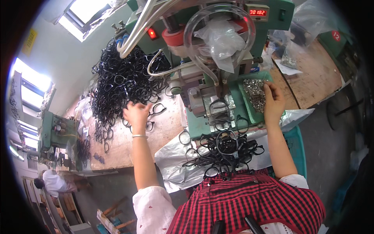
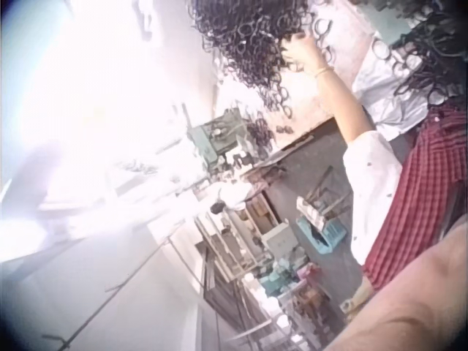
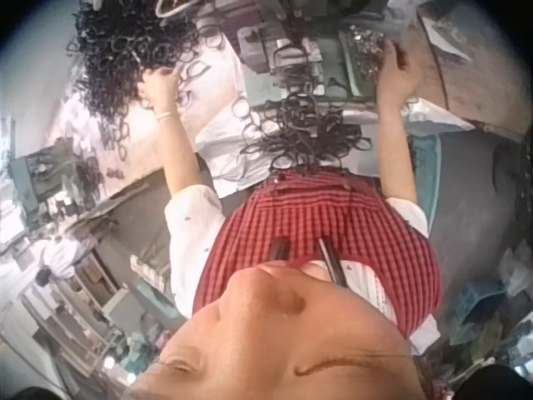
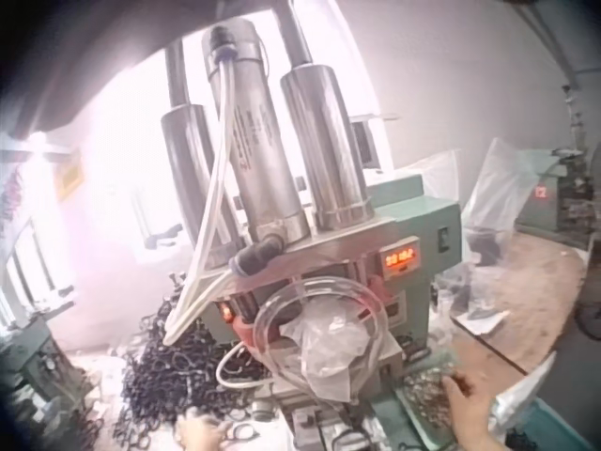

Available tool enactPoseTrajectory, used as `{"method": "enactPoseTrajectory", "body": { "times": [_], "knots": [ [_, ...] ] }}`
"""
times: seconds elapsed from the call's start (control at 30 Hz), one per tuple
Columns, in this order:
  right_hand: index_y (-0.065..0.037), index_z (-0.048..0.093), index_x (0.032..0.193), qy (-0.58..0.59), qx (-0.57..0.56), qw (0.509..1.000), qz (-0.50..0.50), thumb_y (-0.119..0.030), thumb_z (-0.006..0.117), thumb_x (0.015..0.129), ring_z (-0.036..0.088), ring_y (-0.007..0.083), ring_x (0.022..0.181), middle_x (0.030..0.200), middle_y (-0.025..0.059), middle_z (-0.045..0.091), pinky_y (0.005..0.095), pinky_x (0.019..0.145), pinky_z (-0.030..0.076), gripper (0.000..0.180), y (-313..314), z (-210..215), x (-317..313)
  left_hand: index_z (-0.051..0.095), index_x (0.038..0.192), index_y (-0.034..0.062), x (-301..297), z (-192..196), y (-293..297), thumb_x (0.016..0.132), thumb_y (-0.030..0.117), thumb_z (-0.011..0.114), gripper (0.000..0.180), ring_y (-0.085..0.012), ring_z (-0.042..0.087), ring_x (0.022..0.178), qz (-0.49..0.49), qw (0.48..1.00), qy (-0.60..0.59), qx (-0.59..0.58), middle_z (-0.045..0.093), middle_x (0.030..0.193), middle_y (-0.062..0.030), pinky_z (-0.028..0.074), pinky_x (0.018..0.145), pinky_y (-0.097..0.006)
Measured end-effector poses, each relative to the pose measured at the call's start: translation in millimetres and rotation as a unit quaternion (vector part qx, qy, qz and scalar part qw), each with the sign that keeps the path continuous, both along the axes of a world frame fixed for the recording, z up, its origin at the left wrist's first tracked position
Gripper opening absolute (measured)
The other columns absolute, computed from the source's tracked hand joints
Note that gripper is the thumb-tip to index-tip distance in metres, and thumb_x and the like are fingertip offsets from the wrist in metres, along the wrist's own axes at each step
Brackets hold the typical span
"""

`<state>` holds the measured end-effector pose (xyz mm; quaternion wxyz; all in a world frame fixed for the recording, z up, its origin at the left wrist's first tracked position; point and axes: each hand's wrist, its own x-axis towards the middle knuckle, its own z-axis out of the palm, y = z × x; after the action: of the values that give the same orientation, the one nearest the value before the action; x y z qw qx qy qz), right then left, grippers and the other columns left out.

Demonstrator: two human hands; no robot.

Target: The person repeatedly picks up black eyeglass frames and small metal components, places them into a press machine, and removes the assembled frames. The process is continuous and repetitive, with the person handling multiple frames and components throughout the clip.

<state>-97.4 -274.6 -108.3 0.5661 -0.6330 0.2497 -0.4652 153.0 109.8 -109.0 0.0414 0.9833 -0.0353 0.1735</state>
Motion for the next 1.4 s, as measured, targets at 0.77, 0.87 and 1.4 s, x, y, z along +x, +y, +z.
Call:
{"method": "enactPoseTrajectory", "body": {
  "times": [0.77, 0.87, 1.4],
  "knots": [
    [0.000, 0.055, 0.112, -0.040, -0.076, 0.975, 0.206, 0.000, 0.071, 0.078, 0.068, 0.0159, 0.087, 0.090, 0.0082, 0.068, 0.0295, 0.081, 0.050, 0.037, 65, 65, 28, 0.062, 0.108, -0.0003, -113, 12, -65, 0.101, 0.013, 0.056, 0.017, -0.0138, 0.062, 0.088, -0.228, 0.624, 0.084, -0.743, 0.062, 0.106, -0.0072, 0.052, 0.073, -0.026],
    [0.000, 0.055, 0.113, -0.045, -0.025, 0.975, 0.216, -0.002, 0.073, 0.077, 0.067, 0.0153, 0.087, 0.090, 0.0076, 0.068, 0.0285, 0.081, 0.049, 0.040, 68, 61, 24, 0.055, 0.103, 0.0009, -139, 59, -79, 0.107, 0.029, 0.041, 0.031, -0.0195, 0.063, 0.088, -0.326, 0.589, 0.097, -0.733, 0.062, 0.101, -0.0135, 0.055, 0.075, -0.031],
    [-0.002, 0.062, 0.116, 0.018, -0.149, 0.963, 0.225, -0.005, 0.070, 0.079, 0.062, 0.0258, 0.107, 0.114, 0.0149, 0.066, 0.0362, 0.095, 0.047, 0.037, 64, 85, -4, 0.047, 0.095, 0.0020, -230, 123, -130, 0.103, 0.034, 0.041, 0.034, -0.0296, 0.068, 0.067, -0.283, 0.354, 0.653, -0.606, 0.066, 0.079, -0.0290, 0.052, 0.053, -0.029]
  ]
}}
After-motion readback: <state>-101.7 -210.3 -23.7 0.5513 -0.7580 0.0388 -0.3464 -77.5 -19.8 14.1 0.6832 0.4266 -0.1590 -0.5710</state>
